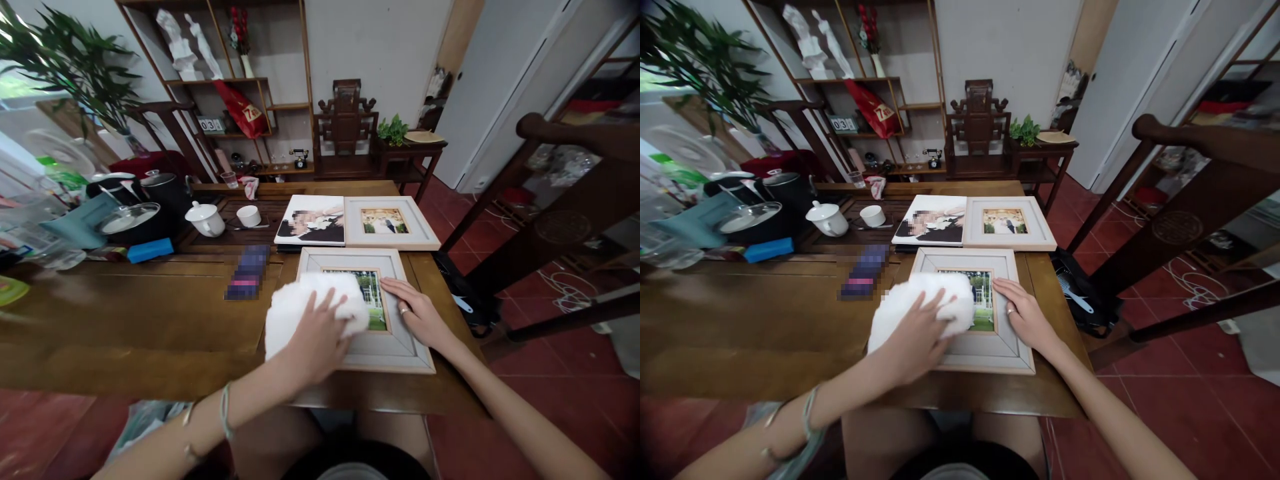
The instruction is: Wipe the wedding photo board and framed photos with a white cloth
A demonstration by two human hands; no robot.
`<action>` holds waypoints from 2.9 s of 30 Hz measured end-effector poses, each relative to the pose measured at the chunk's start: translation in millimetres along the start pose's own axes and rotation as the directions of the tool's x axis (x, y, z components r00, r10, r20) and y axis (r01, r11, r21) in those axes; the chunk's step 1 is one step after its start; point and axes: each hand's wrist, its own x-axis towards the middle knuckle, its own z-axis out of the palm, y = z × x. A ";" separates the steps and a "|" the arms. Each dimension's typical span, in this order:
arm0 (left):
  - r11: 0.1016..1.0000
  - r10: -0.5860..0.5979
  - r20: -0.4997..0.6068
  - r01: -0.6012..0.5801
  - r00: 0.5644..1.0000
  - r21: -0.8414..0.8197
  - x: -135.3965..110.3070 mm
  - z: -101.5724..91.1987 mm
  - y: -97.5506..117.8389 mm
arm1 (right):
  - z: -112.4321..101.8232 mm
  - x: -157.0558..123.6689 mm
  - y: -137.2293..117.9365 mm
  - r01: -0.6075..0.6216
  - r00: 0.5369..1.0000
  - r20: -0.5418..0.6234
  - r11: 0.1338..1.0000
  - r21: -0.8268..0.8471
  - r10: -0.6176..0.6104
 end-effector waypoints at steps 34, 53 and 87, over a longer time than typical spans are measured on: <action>0.991 0.066 0.144 -0.082 0.987 0.108 5.3 -4.5 13.2 | -0.8 -0.9 0.3 -0.001 1.000 -0.005 0.999 0.032 0.002; 0.932 0.362 0.076 -0.359 0.929 -0.052 -30.0 -4.9 0.9 | -1.9 -0.4 -0.5 -0.006 1.000 0.014 1.000 0.011 0.006; 0.962 0.244 -0.020 -0.240 0.969 0.134 -6.9 7.5 -34.6 | -1.5 -1.1 2.8 0.030 0.999 0.036 1.000 -0.004 -0.030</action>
